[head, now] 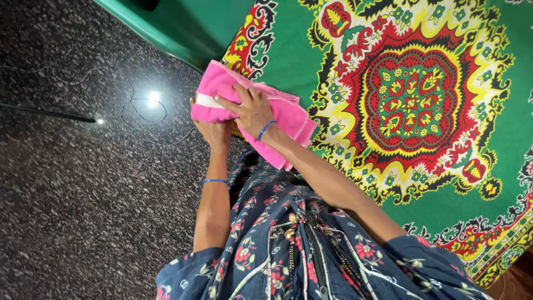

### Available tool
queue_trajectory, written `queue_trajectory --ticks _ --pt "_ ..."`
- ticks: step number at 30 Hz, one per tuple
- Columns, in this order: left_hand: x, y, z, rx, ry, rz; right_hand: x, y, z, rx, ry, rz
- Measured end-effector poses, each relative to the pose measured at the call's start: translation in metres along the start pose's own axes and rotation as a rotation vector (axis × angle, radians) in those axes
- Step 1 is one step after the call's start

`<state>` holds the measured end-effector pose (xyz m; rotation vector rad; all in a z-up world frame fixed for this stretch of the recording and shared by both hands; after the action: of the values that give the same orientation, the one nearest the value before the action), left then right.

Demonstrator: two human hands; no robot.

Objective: The person folds a pink towel by laying it flat on a table, folding its sides toward the center, and smoothing the fabric by hand.

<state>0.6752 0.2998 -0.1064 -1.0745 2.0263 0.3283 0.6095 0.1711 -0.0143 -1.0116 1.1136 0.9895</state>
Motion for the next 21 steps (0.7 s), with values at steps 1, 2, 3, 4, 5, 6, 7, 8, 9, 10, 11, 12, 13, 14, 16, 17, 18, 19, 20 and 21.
queue_trajectory --ticks 1,2,3,4,5,6,7,8,9,10,11,12,13,14,16,17,18,19,20,21 --pt "0.001 -0.001 -0.003 0.007 0.004 0.006 0.003 0.001 0.000 -0.014 -0.020 0.015" --pt "-0.002 -0.002 -0.005 -0.027 -0.049 -0.055 0.005 0.001 -0.006 -0.004 -0.016 0.015" --pt "-0.005 -0.004 -0.008 -0.060 -0.102 -0.118 0.006 0.001 -0.016 0.036 0.089 -0.003" --pt "-0.006 -0.008 -0.011 -0.054 -0.096 -0.114 0.006 0.001 -0.028 0.076 0.194 -0.021" --pt "-0.008 -0.009 -0.012 -0.110 -0.096 -0.086 0.005 0.005 -0.041 0.083 0.197 -0.018" --pt "-0.009 -0.010 -0.012 -0.166 -0.096 -0.058 0.003 0.012 -0.062 0.174 0.215 -0.001" --pt "-0.012 -0.013 -0.015 -0.160 -0.092 -0.056 0.000 0.017 -0.087 0.264 0.233 0.011" --pt "-0.015 -0.016 -0.018 -0.161 -0.089 -0.054 -0.004 0.024 -0.113 0.314 0.228 0.010" --pt "-0.016 -0.015 -0.020 -0.162 -0.085 -0.048 -0.009 0.035 -0.138 0.366 0.224 0.013" --pt "-0.017 -0.015 -0.022 -0.156 -0.080 -0.043 -0.013 0.050 -0.163 0.446 0.291 0.048" --pt "-0.019 -0.016 -0.022 -0.149 -0.064 -0.044 -0.018 0.067 -0.191 0.523 0.359 0.082" --pt "-0.019 -0.016 -0.022 -0.142 -0.049 -0.045 -0.028 0.083 -0.216 0.534 0.429 0.025" --pt "-0.019 -0.016 -0.023 -0.137 -0.046 -0.042 -0.038 0.102 -0.239 0.542 0.497 -0.032" --pt "-0.019 -0.015 -0.023 -0.138 -0.033 -0.038 -0.043 0.125 -0.264 0.652 0.515 -0.015" --pt "-0.018 -0.015 -0.021 -0.133 -0.019 -0.034 -0.056 0.170 -0.309 0.848 0.533 0.015" --pt "-0.018 -0.015 -0.021 -0.141 0.001 -0.035 -0.063 0.190 -0.327 0.936 0.533 0.030" --pt "-0.017 -0.015 -0.021 -0.148 0.022 -0.035 -0.069 0.208 -0.345 1.047 0.530 0.047" --pt "-0.017 -0.017 -0.021 -0.145 0.023 -0.033 -0.072 0.221 -0.356 1.157 0.526 0.064" --pt "-0.015 -0.018 -0.019 -0.208 -0.046 0.010 -0.071 0.224 -0.362 1.161 0.526 0.063" --pt "-0.013 -0.019 -0.018 -0.270 -0.114 0.054 -0.074 0.229 -0.369 1.241 0.472 0.079"
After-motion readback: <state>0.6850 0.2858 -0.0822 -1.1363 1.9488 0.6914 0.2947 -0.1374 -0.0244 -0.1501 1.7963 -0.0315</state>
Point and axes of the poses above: each hand's wrist, its own y-axis away from the middle knuckle, its own x-axis out of the palm, z = x × y, the point moved 5 cm from there along -y, towards the middle knuckle, and after that the axes turned 13 degrees about y, right-handed, at the moved point
